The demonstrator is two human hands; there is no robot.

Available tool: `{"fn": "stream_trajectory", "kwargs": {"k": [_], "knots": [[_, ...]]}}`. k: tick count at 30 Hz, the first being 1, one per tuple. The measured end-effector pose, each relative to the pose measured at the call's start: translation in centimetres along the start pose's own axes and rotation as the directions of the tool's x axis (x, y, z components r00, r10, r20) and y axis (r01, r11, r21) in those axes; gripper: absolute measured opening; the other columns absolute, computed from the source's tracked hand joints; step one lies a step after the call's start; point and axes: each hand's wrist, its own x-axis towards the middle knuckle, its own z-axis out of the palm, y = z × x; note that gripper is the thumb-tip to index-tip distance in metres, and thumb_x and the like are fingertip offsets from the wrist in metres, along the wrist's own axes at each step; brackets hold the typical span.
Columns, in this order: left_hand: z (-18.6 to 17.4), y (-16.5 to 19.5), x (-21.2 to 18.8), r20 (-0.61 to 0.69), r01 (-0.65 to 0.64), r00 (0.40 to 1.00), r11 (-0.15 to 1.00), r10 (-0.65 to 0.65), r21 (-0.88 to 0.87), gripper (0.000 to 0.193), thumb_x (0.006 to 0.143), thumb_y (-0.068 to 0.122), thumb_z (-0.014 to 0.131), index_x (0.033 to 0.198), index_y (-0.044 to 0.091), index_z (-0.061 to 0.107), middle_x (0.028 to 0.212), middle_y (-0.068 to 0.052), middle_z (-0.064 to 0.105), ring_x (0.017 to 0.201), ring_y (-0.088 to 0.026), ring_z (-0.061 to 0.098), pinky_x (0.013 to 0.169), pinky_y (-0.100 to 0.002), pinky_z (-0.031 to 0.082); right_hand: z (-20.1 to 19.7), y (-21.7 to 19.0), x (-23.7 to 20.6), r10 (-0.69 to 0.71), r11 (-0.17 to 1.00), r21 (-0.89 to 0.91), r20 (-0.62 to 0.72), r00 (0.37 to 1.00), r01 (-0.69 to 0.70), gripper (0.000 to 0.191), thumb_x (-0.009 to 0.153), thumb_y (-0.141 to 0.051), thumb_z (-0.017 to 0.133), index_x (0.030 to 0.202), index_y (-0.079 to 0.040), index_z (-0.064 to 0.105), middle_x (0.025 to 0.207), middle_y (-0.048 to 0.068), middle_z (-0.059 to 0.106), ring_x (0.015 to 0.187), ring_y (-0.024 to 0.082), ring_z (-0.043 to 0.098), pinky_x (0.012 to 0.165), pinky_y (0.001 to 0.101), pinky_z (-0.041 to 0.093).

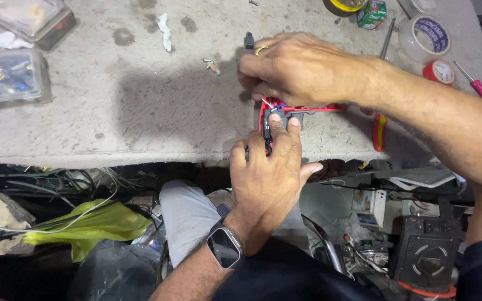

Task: The person works on a disassembled red power tool, using a screwdriver to adjust internal components and connecting wires to a black switch module. They repeatedly test the switch and reposition wires within the housing.

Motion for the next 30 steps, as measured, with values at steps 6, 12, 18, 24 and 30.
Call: {"fn": "stream_trajectory", "kwargs": {"k": [6,12,18,24,30], "knots": [[-0.8,-0.2,0.3,-0.013,0.022,1.0,1.0,-0.022,-0.001,0.081,0.088,0.065,0.066,0.141,0.003,0.063,0.138,-0.018,0.057,0.109,-0.035,0.055,0.088,-0.048,0.045,0.7,2.0,3.1,0.119,0.982,0.159,-0.084,0.989,-0.104,0.021,0.097,-0.026,0.074,0.103,-0.006,0.073,0.091,0.013,0.074,0.079,0.029,0.072,0.071,0.0444,0.054],[-2.2,-0.6,0.7,0.032,0.008,0.999,0.996,-0.005,-0.094,0.068,0.093,0.055,0.066,0.137,0.003,0.066,0.131,-0.016,0.059,0.11,-0.032,0.056,0.086,-0.047,0.045,4.0,2.4,6.2,0.455,0.89,0.018,-0.095,0.886,-0.455,0.027,0.095,-0.036,0.079,0.09,-0.01,0.079,0.068,0.014,0.07,0.068,0.033,0.071,0.073,0.0474,0.054],[-3.4,-1.9,1.3,0.0,-0.019,1.0,0.975,0.019,-0.221,0.056,0.092,0.043,0.071,0.131,0.003,0.067,0.127,-0.015,0.061,0.109,-0.034,0.058,0.083,-0.048,0.046,4.7,1.4,7.4,0.499,0.862,-0.014,-0.153,0.853,-0.507,0.025,0.079,-0.036,0.085,0.08,-0.012,0.079,0.066,0.009,0.072,0.066,0.026,0.071,0.07,0.0452,0.055],[-4.0,-4.0,0.6,0.111,-0.044,0.989,0.917,0.096,-0.397,0.056,0.09,0.015,0.062,0.144,0.001,0.055,0.131,-0.016,0.066,0.096,-0.027,0.059,0.08,-0.044,0.046,6.1,0.7,5.9,0.435,0.876,0.275,-0.092,0.895,-0.397,0.018,0.094,-0.024,0.076,0.09,-0.008,0.068,0.073,0.004,0.068,0.064,0.018,0.066,0.056,0.0367,0.053],[-4.7,-7.9,0.8,0.111,-0.065,0.974,0.717,0.196,-0.694,0.059,0.096,-0.004,0.051,0.153,0.006,0.045,0.126,-0.013,0.067,0.108,-0.031,0.062,0.102,-0.045,0.052,6.8,0.9,4.9,0.294,0.933,0.272,-0.206,0.933,-0.234,0.025,0.104,-0.027,0.075,0.096,-0.005,0.065,0.075,0.007,0.066,0.066,0.017,0.065,0.056,0.0367,0.052]]}}
